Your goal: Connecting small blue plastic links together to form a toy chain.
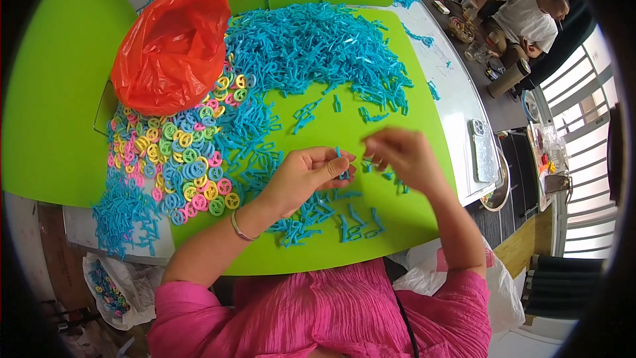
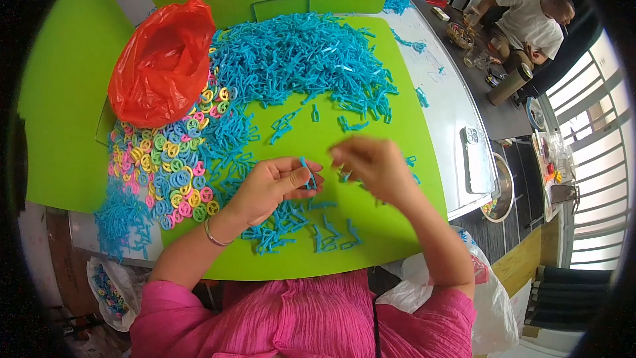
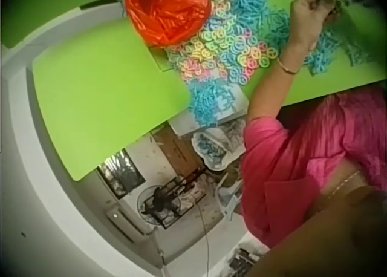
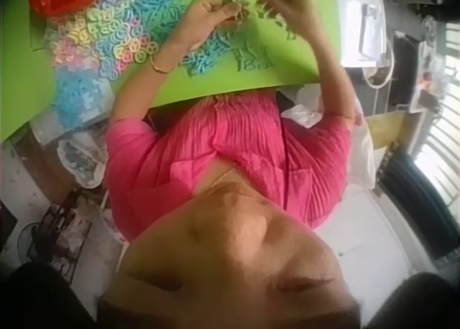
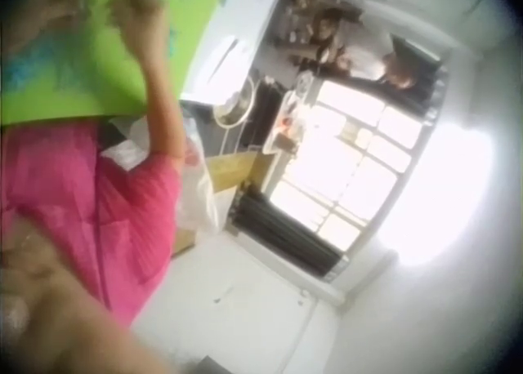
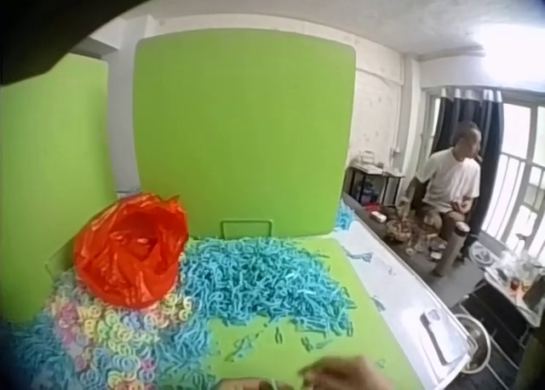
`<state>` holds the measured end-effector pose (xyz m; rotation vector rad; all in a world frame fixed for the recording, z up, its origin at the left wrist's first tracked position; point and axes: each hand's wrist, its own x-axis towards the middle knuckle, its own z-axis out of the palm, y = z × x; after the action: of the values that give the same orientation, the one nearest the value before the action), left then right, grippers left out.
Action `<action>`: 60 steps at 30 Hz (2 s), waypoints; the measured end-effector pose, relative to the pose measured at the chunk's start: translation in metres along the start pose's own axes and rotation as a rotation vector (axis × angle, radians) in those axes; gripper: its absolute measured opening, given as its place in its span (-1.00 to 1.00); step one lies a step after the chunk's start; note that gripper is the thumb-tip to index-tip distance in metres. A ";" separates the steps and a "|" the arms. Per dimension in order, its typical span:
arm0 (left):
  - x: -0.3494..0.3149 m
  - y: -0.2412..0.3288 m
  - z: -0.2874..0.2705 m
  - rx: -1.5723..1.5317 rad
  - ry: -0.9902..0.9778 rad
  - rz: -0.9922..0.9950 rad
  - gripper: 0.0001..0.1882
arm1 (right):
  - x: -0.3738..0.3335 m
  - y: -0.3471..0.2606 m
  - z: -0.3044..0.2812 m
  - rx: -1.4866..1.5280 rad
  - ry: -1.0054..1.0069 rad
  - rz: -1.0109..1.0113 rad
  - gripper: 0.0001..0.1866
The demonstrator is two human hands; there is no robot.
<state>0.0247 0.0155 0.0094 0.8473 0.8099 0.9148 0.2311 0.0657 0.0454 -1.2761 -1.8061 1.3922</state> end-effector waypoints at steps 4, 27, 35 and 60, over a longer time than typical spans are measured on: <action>0.001 -0.004 -0.002 0.018 -0.083 -0.020 -0.75 | 0.052 0.024 -0.019 -0.689 0.279 -0.267 -0.85; -0.001 -0.008 -0.016 -0.542 -0.386 -0.079 -0.74 | 0.009 0.009 0.014 0.656 -0.004 -0.124 -0.87; -0.003 -0.001 -0.007 -0.393 -0.296 -0.052 -0.73 | 0.000 0.003 0.021 0.608 -0.008 -0.133 -0.88; -0.009 0.000 0.007 0.753 0.261 0.456 -0.85 | -0.008 0.006 0.032 -0.027 0.268 -0.382 -0.93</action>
<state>0.0273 0.0060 0.0141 1.6380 1.2499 1.1478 0.2097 0.0450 0.0306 -1.0062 -1.7698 0.9451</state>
